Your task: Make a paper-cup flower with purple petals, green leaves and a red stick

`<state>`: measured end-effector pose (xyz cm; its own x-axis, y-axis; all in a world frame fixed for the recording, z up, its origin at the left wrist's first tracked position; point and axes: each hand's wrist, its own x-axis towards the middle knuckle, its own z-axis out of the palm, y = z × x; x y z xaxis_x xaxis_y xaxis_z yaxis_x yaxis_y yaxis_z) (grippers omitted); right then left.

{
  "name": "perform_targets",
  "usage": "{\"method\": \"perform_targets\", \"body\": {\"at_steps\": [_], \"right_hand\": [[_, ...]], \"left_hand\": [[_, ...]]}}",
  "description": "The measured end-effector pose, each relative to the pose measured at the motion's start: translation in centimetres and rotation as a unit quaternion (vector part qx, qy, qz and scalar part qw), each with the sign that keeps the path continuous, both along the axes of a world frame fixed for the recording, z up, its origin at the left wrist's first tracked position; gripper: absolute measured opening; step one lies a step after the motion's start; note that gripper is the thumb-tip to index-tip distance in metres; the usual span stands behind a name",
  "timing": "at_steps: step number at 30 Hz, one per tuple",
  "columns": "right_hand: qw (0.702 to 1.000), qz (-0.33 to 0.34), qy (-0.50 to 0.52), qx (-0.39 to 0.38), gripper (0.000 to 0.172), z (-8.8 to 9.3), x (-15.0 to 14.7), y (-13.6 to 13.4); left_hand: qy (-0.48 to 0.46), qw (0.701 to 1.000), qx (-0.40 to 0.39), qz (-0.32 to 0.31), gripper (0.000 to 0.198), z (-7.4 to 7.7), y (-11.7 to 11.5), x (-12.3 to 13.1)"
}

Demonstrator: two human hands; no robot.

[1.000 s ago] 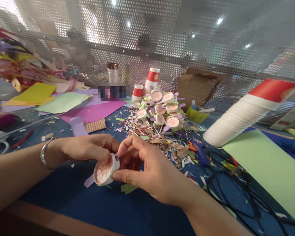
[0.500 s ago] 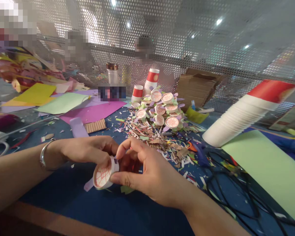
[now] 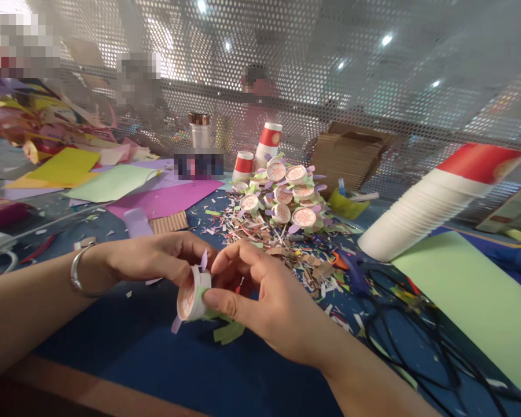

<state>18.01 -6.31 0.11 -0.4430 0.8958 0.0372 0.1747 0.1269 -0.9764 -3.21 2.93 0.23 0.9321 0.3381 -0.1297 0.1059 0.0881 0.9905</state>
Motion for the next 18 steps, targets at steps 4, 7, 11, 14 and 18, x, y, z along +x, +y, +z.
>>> {"method": "perform_targets", "body": {"at_steps": [4, 7, 11, 14, 18], "right_hand": [[0.999, 0.015, 0.028, -0.026, 0.02, 0.03, -0.09, -0.06], [0.998, 0.018, 0.048, -0.038, 0.021, 0.12, -0.28, -0.13], [0.996, 0.018, 0.066, -0.063, 0.025, 0.12, -0.58, -0.25], [0.994, 0.023, 0.074, -0.08, 0.028, 0.06, -0.66, -0.25], [0.992, 0.03, 0.07, -0.098, 0.032, -0.06, -0.57, -0.2]], "left_hand": [[-0.001, 1.0, 0.014, -0.012, 0.018, -0.06, 0.09, 0.11], [0.001, 1.0, 0.013, -0.015, 0.018, -0.29, 0.06, 0.2], [0.006, 1.0, 0.011, -0.013, 0.015, -0.31, -0.17, 0.24], [0.017, 1.0, 0.02, -0.014, 0.013, -0.12, -0.38, 0.24], [0.023, 0.999, 0.031, -0.016, 0.012, -0.11, -0.47, 0.24]]}}
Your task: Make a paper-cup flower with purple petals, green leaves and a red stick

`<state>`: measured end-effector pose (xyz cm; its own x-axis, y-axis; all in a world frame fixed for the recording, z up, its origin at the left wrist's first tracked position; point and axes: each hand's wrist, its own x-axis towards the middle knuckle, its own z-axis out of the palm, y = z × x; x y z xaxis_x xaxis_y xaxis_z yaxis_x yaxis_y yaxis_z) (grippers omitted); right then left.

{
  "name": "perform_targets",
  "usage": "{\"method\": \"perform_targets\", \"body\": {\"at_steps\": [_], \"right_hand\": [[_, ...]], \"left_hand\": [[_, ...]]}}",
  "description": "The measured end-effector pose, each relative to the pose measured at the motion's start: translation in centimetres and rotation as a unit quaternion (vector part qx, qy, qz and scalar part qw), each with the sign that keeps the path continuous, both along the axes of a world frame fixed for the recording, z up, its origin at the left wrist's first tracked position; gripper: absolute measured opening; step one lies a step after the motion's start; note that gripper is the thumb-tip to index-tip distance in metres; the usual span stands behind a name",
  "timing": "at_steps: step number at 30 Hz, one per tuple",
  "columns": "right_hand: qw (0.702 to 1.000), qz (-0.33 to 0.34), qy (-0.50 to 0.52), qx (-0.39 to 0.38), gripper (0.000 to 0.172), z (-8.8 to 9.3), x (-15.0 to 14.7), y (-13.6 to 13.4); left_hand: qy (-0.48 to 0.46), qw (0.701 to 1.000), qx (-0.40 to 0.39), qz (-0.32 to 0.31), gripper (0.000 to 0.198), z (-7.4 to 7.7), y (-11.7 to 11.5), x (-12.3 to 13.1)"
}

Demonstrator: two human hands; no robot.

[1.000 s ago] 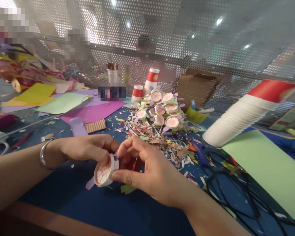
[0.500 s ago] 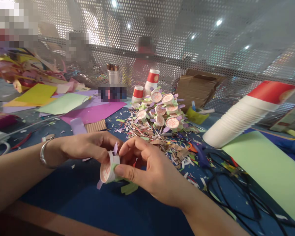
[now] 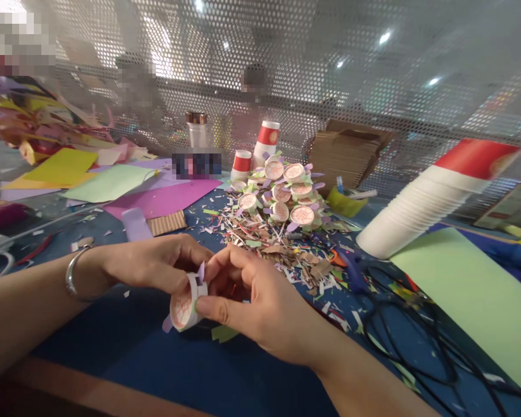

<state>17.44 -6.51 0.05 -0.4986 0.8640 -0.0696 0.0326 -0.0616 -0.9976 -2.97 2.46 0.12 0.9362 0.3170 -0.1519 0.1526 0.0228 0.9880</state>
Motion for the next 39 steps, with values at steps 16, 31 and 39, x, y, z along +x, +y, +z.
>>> {"method": "perform_targets", "body": {"at_steps": [16, 31, 39], "right_hand": [[1.0, -0.008, -0.008, -0.026, 0.035, 0.0, -0.22, 0.09], [0.999, -0.041, -0.003, 0.025, 0.022, -0.13, 0.18, 0.16], [0.996, -0.084, 0.014, 0.026, 0.023, -0.15, 0.16, 0.25]], "left_hand": [[0.002, 0.999, -0.006, -0.032, 0.015, -0.29, 0.5, 0.04], [-0.012, 1.0, -0.022, 0.005, 0.015, -0.36, 0.79, -0.37], [-0.055, 0.996, -0.066, 0.016, 0.018, -0.23, 0.95, -0.34]]}}
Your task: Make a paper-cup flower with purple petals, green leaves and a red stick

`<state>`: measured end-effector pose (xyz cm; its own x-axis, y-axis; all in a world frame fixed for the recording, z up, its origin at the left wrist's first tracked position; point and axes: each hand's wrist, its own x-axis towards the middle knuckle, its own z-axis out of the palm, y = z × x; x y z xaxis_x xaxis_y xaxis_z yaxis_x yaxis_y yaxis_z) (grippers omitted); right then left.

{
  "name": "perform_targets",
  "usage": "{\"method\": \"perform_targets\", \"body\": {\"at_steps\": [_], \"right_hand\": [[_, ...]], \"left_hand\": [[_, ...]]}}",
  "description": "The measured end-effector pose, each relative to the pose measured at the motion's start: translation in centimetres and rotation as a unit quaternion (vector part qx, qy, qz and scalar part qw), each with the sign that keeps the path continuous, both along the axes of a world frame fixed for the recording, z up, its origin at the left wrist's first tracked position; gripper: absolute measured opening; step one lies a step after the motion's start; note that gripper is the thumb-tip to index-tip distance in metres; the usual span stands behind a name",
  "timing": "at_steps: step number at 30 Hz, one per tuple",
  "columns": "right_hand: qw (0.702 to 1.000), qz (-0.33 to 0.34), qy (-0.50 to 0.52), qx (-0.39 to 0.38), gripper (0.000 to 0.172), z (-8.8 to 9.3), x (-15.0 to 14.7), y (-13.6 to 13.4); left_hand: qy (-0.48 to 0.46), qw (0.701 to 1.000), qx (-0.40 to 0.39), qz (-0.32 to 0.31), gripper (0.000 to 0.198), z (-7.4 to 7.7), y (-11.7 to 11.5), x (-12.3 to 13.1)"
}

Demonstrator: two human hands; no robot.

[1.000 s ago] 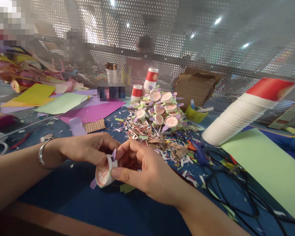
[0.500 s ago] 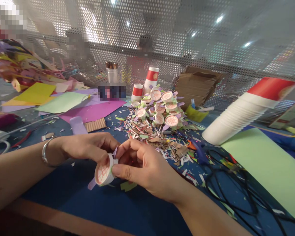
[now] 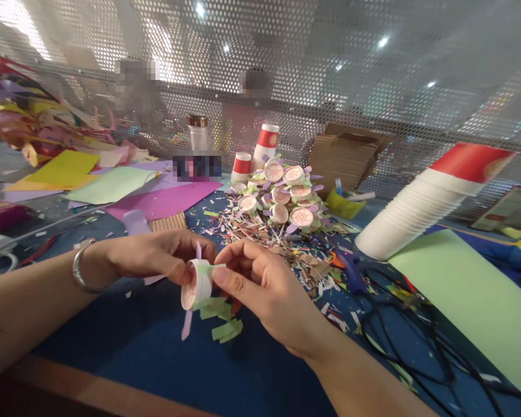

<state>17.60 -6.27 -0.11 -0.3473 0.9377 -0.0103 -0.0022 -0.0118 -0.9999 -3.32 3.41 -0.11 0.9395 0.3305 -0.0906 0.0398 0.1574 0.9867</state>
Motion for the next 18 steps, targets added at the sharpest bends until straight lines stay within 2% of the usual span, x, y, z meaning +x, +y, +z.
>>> {"method": "perform_targets", "body": {"at_steps": [5, 7, 12, 18], "right_hand": [[0.997, -0.07, 0.034, 0.025, 0.024, -0.16, 0.01, 0.25], [0.996, -0.079, 0.037, 0.029, 0.026, -0.18, 0.08, 0.31], [0.997, -0.069, 0.029, 0.013, 0.032, -0.08, 0.07, 0.18], [0.997, -0.038, 0.061, -0.018, 0.033, 0.22, -0.04, 0.17]], "left_hand": [[-0.006, 1.0, -0.023, 0.015, 0.02, -0.22, 0.09, -0.11], [-0.012, 0.999, -0.033, 0.02, 0.021, -0.3, 0.12, -0.17], [-0.025, 0.998, -0.033, 0.038, 0.023, -0.27, 0.2, -0.12], [0.001, 0.996, 0.032, 0.085, 0.027, -0.07, 0.16, -0.04]]}}
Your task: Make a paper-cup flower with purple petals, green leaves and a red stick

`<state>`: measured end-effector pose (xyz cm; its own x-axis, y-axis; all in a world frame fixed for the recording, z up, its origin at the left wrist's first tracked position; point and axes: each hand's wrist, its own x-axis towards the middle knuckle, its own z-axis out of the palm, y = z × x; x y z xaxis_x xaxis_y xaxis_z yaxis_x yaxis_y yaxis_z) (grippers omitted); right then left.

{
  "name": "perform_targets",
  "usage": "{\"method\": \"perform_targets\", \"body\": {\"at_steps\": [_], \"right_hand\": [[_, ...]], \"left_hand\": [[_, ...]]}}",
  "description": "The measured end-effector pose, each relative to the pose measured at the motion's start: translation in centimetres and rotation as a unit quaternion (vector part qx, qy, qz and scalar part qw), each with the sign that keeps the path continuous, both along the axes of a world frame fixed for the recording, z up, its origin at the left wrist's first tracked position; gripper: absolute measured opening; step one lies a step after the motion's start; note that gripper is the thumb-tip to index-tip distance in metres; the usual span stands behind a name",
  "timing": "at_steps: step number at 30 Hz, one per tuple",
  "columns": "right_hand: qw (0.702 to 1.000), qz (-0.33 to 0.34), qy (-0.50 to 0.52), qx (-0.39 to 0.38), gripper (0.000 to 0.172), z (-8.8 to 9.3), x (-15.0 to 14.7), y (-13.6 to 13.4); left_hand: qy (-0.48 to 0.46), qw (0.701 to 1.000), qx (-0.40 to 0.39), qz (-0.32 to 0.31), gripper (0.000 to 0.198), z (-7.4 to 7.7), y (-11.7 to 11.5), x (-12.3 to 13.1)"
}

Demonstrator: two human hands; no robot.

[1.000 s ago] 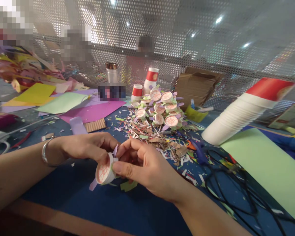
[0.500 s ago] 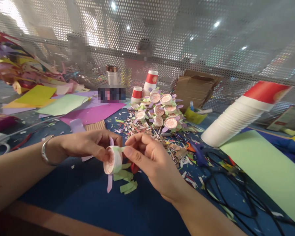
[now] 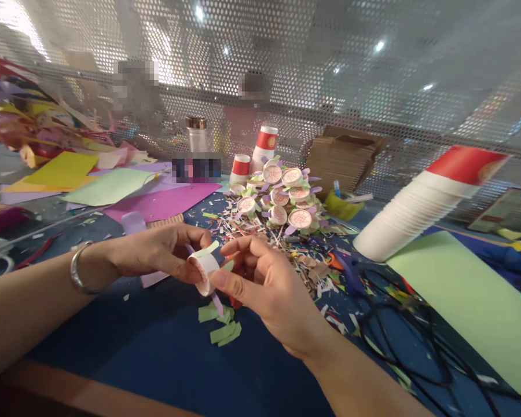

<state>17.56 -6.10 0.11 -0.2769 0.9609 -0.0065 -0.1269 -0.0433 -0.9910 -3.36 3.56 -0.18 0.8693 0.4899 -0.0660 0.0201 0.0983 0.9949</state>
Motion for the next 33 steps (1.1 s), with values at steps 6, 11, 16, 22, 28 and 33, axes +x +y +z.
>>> {"method": "perform_targets", "body": {"at_steps": [6, 11, 16, 22, 28, 33], "right_hand": [[1.0, 0.003, -0.01, 0.01, 0.027, 0.1, 0.0, 0.1], [1.0, -0.002, -0.022, 0.007, 0.024, -0.2, 0.3, 0.2], [1.0, 0.014, -0.021, 0.002, 0.022, -0.4, 0.4, 0.3], [0.998, 0.067, -0.013, -0.005, 0.018, -0.1, 0.4, 0.3], [0.994, 0.098, -0.023, -0.037, 0.021, -0.2, 0.7, 0.2], [0.993, 0.107, -0.039, -0.036, 0.022, -0.5, 0.8, 0.2]], "left_hand": [[0.014, 0.997, 0.074, 0.011, 0.029, -0.1, -0.2, 0.1], [0.027, 0.987, 0.155, 0.034, 0.034, 0.0, -0.1, 0.0], [0.038, 0.984, 0.172, 0.024, 0.039, -0.1, -0.3, 0.0], [0.032, 0.988, 0.148, -0.003, 0.035, 0.4, -0.6, -0.4], [0.004, 0.995, 0.089, -0.044, 0.019, 1.6, -0.5, -0.8], [0.006, 0.994, 0.106, -0.009, 0.018, 1.5, -0.5, -0.5]]}}
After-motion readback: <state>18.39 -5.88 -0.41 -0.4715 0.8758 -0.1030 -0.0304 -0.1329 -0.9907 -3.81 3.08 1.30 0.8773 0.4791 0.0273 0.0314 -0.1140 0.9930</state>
